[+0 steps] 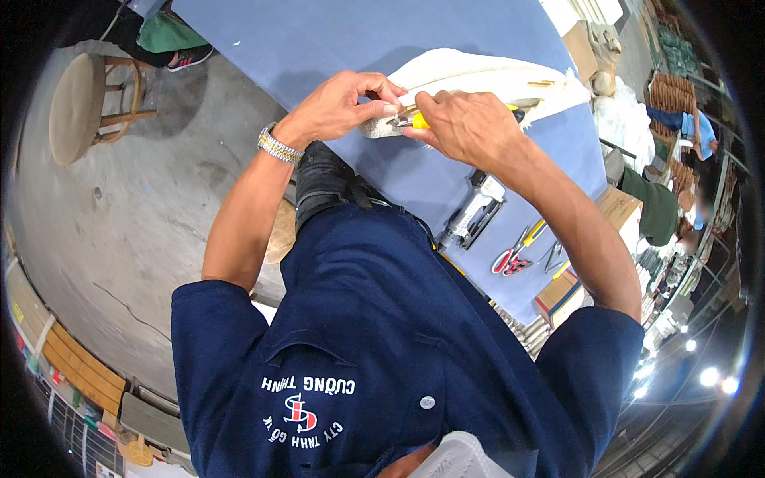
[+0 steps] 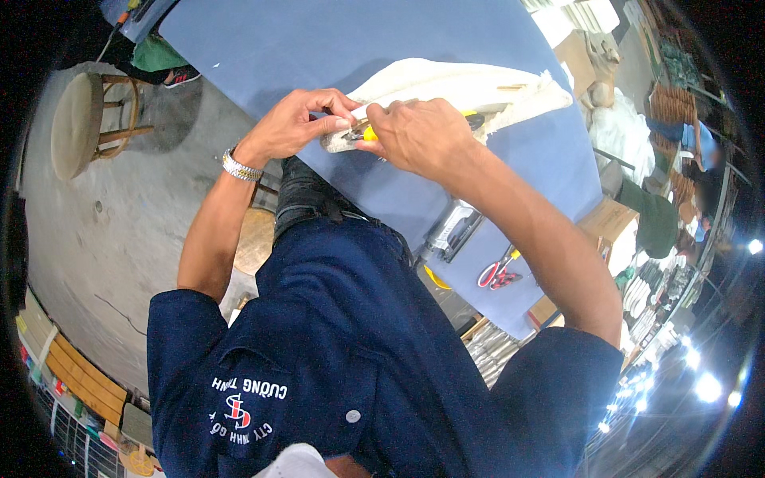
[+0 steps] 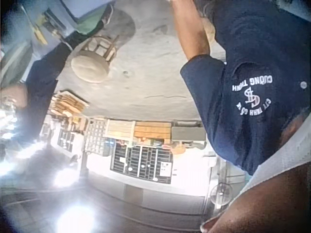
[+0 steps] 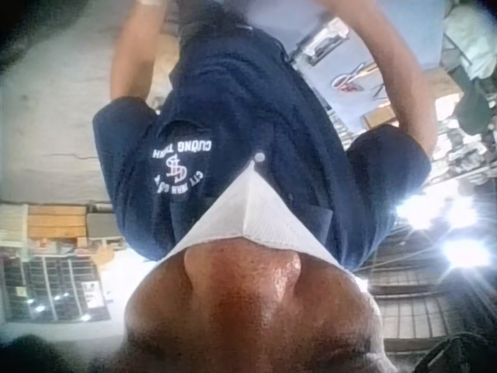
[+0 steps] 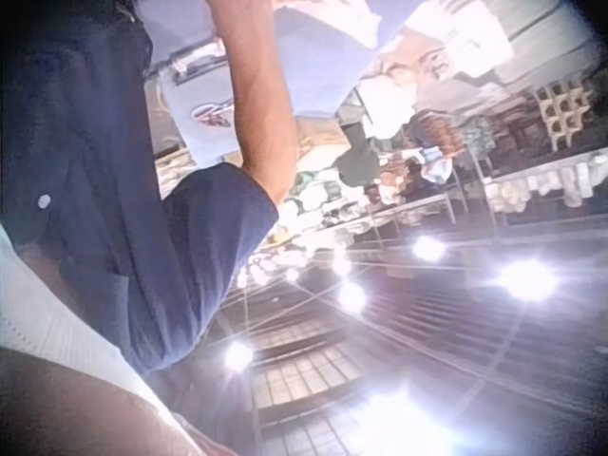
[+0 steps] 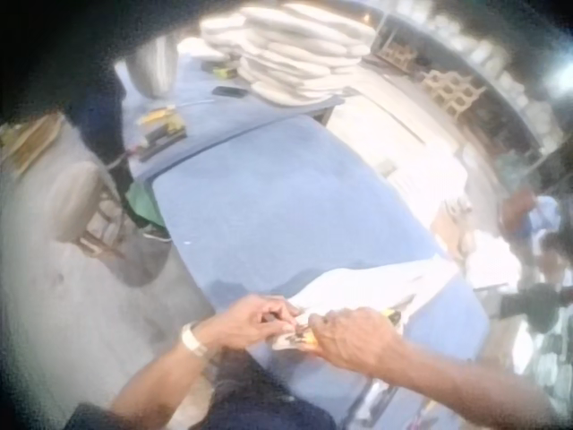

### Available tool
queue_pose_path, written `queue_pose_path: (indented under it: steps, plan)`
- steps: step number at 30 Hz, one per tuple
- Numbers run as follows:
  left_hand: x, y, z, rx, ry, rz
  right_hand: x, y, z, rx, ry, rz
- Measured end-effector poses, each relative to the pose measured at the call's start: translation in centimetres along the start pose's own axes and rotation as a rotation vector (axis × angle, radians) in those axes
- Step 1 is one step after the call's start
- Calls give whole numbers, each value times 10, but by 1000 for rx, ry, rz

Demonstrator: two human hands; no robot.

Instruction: The person folds white fabric over a foam cushion, staples the edges with a pneumatic staple gun, trims excess fabric with a utility knife, and stacks the finished cushion. The process is repeated for multiple cushions.

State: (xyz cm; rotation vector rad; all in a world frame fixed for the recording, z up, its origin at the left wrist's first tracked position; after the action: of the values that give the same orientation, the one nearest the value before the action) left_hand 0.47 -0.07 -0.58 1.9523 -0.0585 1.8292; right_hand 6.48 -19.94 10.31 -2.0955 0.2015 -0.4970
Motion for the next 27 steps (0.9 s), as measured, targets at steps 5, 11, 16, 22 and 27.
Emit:
queue_pose_path:
  steps: [5,11,16,22,27]
  plan:
    - [0,2,-5,27,-10,-14,0,1,-1,-42,2,24]
    - [4,4,-6,14,1,7,2,0,-2,-111,25,73]
    - [2,5,-9,49,-39,-109,8,-2,-10,-134,48,94]
    - [-7,22,-28,189,116,-154,8,-9,-10,-169,65,68]
    - [-26,60,-48,493,166,170,2,-10,-17,-123,106,104]
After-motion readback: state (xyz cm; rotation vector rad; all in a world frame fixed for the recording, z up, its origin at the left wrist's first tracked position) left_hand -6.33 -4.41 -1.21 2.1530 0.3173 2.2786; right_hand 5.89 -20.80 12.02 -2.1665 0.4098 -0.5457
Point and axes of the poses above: each hand's wrist, its own z-axis towards the middle knuckle, its own y-axis out of the palm, x = y × z, the point moved 1 cm from there along z, towards the middle knuckle, and after that the axes turned 15 degrees about -z, right-handed, at the moved point
